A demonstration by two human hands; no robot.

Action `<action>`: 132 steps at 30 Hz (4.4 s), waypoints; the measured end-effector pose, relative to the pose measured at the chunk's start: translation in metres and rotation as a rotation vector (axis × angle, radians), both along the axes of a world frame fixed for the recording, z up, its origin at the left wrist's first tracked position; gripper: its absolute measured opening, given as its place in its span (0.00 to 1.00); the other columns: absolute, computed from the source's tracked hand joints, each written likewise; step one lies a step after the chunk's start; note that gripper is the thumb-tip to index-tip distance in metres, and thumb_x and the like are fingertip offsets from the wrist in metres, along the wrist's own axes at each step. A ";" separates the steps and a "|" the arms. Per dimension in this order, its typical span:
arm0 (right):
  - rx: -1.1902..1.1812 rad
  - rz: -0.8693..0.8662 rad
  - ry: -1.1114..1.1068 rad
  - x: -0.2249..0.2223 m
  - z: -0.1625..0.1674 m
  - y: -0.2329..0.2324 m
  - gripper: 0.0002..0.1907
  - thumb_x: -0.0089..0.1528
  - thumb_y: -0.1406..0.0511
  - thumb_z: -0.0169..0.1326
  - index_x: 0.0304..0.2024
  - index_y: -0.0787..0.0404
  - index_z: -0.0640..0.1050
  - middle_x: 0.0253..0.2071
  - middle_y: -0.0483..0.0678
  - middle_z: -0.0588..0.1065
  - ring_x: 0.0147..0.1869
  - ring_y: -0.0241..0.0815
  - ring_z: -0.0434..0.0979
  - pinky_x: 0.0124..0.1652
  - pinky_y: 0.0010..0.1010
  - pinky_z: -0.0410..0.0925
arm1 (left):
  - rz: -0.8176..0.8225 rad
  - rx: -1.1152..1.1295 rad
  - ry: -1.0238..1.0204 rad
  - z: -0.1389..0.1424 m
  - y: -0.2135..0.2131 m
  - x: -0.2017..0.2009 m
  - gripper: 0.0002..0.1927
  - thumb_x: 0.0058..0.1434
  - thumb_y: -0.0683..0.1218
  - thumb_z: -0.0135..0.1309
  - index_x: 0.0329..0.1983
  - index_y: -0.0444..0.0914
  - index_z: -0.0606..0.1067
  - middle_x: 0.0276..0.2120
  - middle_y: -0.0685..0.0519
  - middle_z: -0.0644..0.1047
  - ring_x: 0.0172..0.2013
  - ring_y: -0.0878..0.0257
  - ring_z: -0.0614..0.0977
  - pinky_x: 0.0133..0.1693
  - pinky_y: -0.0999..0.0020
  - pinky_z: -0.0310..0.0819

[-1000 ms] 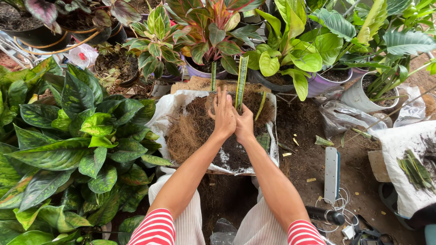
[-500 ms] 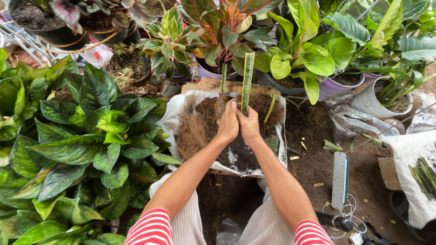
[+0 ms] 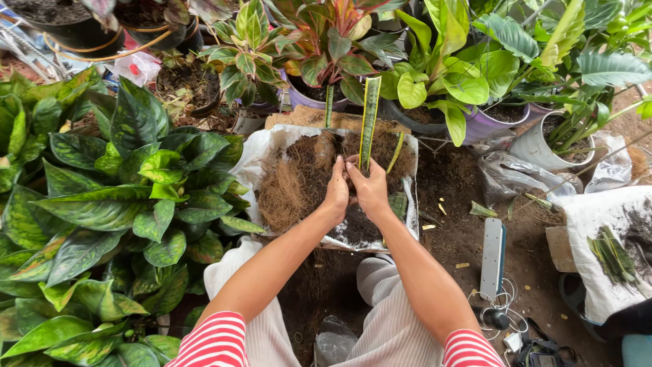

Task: The person sits on the ground and works on a snake plant leaf cutting, gathering fibrous roots and soil around the base of the leaf and pressing the root ball together with both hands to form a rooted cutting.

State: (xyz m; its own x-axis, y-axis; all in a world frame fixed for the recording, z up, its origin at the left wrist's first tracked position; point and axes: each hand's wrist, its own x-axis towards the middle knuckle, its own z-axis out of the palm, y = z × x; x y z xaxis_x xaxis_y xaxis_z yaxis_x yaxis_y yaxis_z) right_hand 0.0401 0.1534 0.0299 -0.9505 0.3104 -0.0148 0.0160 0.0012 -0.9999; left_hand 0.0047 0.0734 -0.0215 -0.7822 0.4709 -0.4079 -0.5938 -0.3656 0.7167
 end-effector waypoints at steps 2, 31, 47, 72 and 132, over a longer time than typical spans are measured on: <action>-0.016 -0.015 0.012 0.002 0.000 0.004 0.08 0.67 0.67 0.57 0.45 0.66 0.77 0.32 0.43 0.76 0.32 0.32 0.71 0.32 0.26 0.66 | -0.033 -0.040 -0.087 -0.002 0.001 0.002 0.30 0.73 0.68 0.26 0.57 0.49 0.72 0.36 0.58 0.73 0.35 0.67 0.75 0.36 0.63 0.72; 0.423 -0.165 -0.206 -0.014 -0.054 0.001 0.22 0.69 0.50 0.50 0.49 0.62 0.78 0.37 0.53 0.78 0.41 0.40 0.75 0.45 0.39 0.68 | 0.053 -0.391 0.244 0.017 -0.005 0.002 0.36 0.74 0.64 0.25 0.56 0.35 0.76 0.45 0.42 0.81 0.48 0.51 0.80 0.53 0.57 0.70; 0.113 0.120 0.015 -0.010 -0.034 -0.007 0.19 0.74 0.58 0.43 0.59 0.65 0.72 0.48 0.49 0.74 0.50 0.36 0.71 0.52 0.31 0.68 | 0.033 -0.424 0.130 0.013 -0.017 -0.029 0.44 0.69 0.72 0.26 0.58 0.34 0.78 0.32 0.47 0.78 0.35 0.57 0.77 0.40 0.57 0.71; 0.246 0.069 0.107 0.003 -0.036 -0.011 0.21 0.74 0.56 0.43 0.59 0.65 0.71 0.50 0.52 0.77 0.53 0.39 0.75 0.54 0.32 0.68 | 0.108 -0.379 0.277 0.006 -0.013 -0.015 0.34 0.75 0.63 0.29 0.49 0.35 0.80 0.36 0.47 0.81 0.38 0.58 0.80 0.43 0.59 0.74; 0.323 0.060 -0.001 0.000 -0.036 -0.011 0.23 0.72 0.58 0.48 0.64 0.65 0.71 0.37 0.46 0.78 0.38 0.31 0.73 0.38 0.26 0.70 | 0.244 -0.237 0.189 -0.004 -0.013 -0.035 0.19 0.74 0.52 0.41 0.37 0.35 0.75 0.22 0.54 0.74 0.21 0.67 0.72 0.22 0.67 0.67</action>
